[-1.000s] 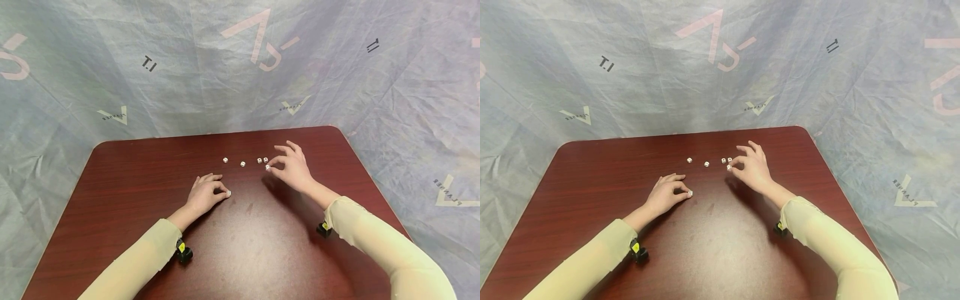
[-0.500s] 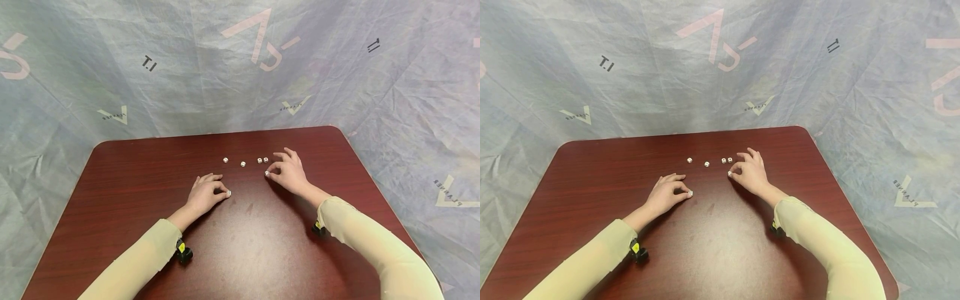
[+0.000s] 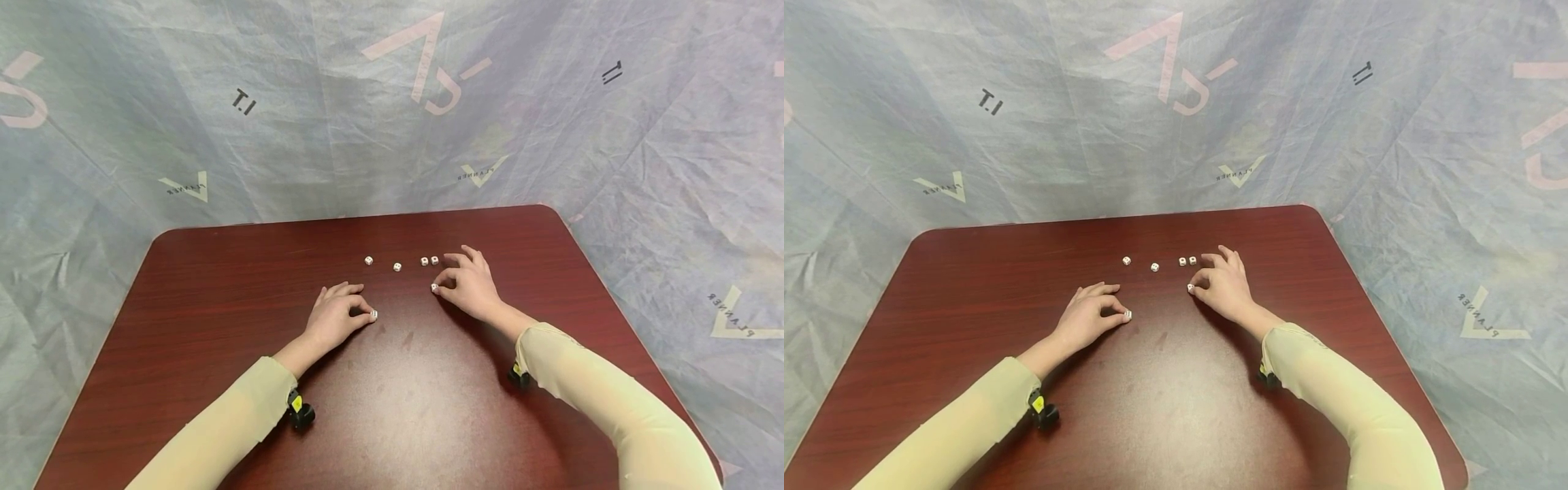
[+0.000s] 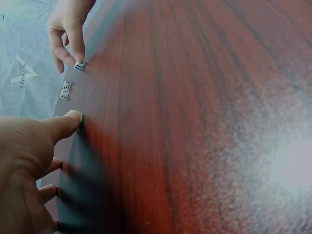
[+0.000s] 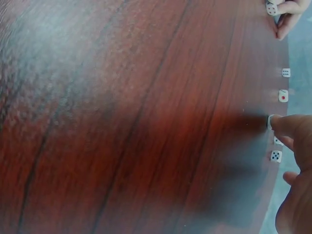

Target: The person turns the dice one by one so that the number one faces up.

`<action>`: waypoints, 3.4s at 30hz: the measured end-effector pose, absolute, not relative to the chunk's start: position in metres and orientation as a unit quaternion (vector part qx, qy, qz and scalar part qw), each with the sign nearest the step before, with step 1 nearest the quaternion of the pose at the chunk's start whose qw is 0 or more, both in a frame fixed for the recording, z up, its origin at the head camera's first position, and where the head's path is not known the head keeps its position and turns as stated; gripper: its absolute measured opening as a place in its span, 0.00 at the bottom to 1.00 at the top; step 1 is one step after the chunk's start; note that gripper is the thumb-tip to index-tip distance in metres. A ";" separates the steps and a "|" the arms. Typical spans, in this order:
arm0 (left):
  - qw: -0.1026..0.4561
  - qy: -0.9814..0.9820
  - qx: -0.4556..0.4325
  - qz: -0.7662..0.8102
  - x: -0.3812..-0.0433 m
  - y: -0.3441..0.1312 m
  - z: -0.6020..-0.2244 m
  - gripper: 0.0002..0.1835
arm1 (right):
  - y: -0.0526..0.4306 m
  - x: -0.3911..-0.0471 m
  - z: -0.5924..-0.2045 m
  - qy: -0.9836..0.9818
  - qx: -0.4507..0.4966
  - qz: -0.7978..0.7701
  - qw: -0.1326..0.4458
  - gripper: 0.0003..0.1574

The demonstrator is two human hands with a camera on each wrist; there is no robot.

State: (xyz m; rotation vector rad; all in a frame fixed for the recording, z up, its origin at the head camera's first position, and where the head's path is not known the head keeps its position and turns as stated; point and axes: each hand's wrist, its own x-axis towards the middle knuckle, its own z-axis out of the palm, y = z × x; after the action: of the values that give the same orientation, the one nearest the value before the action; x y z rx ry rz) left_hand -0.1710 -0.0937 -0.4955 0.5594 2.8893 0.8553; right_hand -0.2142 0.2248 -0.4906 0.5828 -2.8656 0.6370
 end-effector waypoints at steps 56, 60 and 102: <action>0.042 0.942 0.181 0.280 -0.170 -0.093 -0.494 0.05 | 0.229 -0.217 -0.469 -0.928 0.167 0.327 0.069 0.07; 0.042 0.942 0.181 0.280 -0.170 -0.094 -0.494 0.05 | 0.231 -0.215 -0.468 -0.894 0.127 0.428 0.043 0.10; 0.040 0.942 0.182 0.280 -0.171 -0.093 -0.496 0.05 | 0.232 -0.209 -0.512 -0.920 0.093 0.380 0.027 0.10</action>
State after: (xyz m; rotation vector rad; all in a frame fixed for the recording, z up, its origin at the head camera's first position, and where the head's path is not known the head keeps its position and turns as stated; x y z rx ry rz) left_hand -0.1712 -0.0927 -0.4956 0.5591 2.8854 0.8590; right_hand -0.2089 0.2321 -0.5121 0.2883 -2.8408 1.1741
